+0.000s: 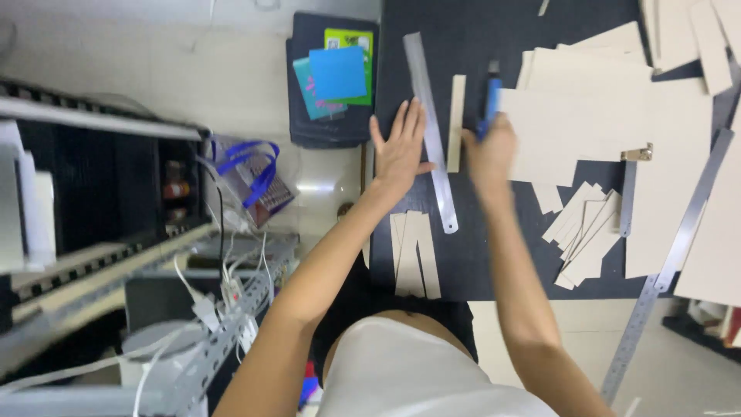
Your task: Measuring and cutting cardboard sheets into specific sizes using a ruler and a utility knife.
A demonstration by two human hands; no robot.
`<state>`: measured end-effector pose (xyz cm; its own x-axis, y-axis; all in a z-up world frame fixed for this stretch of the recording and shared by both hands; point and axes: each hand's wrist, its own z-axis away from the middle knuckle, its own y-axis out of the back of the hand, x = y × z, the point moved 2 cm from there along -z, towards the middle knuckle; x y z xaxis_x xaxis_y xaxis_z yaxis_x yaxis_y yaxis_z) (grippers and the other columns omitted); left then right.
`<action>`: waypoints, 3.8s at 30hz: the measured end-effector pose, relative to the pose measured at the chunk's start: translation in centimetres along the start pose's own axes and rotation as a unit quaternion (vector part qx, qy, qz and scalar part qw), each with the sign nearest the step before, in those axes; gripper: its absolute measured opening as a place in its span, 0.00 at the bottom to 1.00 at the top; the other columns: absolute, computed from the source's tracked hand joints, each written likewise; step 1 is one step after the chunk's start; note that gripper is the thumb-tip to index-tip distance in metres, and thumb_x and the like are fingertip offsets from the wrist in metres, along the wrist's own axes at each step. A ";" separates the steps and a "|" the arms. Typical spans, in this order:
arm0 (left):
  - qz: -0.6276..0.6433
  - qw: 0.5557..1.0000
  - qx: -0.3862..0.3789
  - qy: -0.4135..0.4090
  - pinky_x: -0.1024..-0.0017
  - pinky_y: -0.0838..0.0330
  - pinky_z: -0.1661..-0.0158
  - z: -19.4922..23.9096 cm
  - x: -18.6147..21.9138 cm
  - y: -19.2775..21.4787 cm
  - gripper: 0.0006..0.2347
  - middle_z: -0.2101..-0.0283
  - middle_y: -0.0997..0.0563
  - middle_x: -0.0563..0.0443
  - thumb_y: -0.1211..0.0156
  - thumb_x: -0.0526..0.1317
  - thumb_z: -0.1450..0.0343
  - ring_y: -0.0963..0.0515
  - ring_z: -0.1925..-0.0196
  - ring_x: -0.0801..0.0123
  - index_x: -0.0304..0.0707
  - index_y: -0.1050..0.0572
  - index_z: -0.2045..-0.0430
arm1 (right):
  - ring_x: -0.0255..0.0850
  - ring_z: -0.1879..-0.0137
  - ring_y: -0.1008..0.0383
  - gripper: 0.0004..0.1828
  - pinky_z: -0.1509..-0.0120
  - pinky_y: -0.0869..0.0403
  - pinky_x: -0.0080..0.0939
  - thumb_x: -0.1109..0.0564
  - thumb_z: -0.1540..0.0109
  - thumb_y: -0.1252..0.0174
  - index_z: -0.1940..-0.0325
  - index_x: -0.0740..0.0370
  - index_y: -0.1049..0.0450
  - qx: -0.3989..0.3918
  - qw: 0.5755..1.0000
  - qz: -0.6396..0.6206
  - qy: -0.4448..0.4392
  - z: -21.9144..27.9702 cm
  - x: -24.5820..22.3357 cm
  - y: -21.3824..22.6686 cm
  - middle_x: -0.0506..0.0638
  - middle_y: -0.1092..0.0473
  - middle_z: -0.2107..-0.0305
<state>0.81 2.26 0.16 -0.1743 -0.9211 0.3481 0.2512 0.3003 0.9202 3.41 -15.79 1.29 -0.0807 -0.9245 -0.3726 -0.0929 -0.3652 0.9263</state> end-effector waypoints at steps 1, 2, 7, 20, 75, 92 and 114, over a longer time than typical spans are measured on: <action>-0.008 1.000 0.003 -0.016 0.30 0.72 0.35 0.0 -0.3 0.0 0.48 0.24 0.56 0.47 0.28 0.59 0.38 0.57 0.22 0.60 0.39 0.52 0.29 | 0.69 0.53 0.24 0.32 0.48 0.27 0.61 0.56 0.44 0.26 0.45 0.80 0.32 0.014 1.000 -0.004 -0.011 0.0 -0.5 -2.1 0.74 0.28 0.62; 0.044 0.999 -0.004 -0.002 0.27 0.69 0.37 -0.2 -0.3 -0.1 0.48 0.24 0.57 0.45 0.25 0.55 0.40 0.57 0.23 0.58 0.39 0.52 0.29 | 0.67 0.55 0.24 0.28 0.49 0.26 0.62 0.60 0.46 0.27 0.50 0.75 0.34 0.005 0.998 -0.038 -0.040 -0.1 -0.5 -3.9 0.71 0.27 0.65; 0.137 0.990 -0.033 0.001 0.22 0.66 0.39 -1.3 0.5 1.4 0.50 0.25 0.61 0.37 0.19 0.48 0.44 0.58 0.24 0.48 0.38 0.51 0.30 | 0.66 0.62 0.22 0.17 0.57 0.24 0.62 0.66 0.45 0.37 0.59 0.67 0.39 0.010 0.990 -0.102 -0.099 2.5 0.0 -2.0 0.67 0.26 0.73; 0.130 0.991 -0.018 -0.031 0.27 0.67 0.38 -4.9 0.5 2.6 0.46 0.31 0.54 0.37 0.18 0.49 0.47 0.57 0.27 0.46 0.43 0.42 0.34 | 0.71 0.48 0.31 0.32 0.42 0.31 0.65 0.61 0.52 0.22 0.49 0.69 0.31 0.165 0.973 -0.013 -0.160 14.8 13.3 7.9 0.65 0.35 0.53; 0.416 0.879 0.227 0.051 0.62 0.23 0.63 -12.2 -8.4 1.6 0.12 0.63 0.17 0.42 0.42 0.30 0.28 0.18 0.66 0.56 0.46 0.21 0.53 | 0.52 0.56 0.22 0.14 0.51 0.29 0.50 0.60 0.41 0.31 0.55 0.63 0.29 0.002 0.914 -0.187 -0.359 25.5 15.9 11.1 0.54 0.22 0.65; 0.631 0.753 0.102 0.152 0.59 0.14 0.62 -5.6 -7.0 -0.8 0.12 0.56 0.19 0.45 0.42 0.34 0.26 0.18 0.59 0.62 0.42 0.26 0.49 | 0.60 0.56 0.27 0.28 0.50 0.29 0.53 0.56 0.51 0.24 0.55 0.69 0.29 -0.029 0.985 -0.048 -0.161 18.6 15.3 6.8 0.59 0.31 0.66; 0.694 0.674 0.111 0.228 0.50 0.21 0.55 4.9 -4.9 -6.9 0.20 0.44 0.29 0.43 0.43 0.26 0.33 0.25 0.49 0.48 0.42 0.36 0.47 | 0.51 0.55 0.21 0.16 0.46 0.28 0.50 0.65 0.48 0.29 0.60 0.65 0.28 0.013 0.910 -0.331 -0.249 15.2 5.8 9.9 0.55 0.23 0.69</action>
<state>-4.77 5.95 -7.06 0.4058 0.3202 0.8560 -0.2863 0.9340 -0.2137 -13.11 -23.13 7.41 -0.4378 -0.3367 -0.8336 -0.3069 -0.8156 0.4906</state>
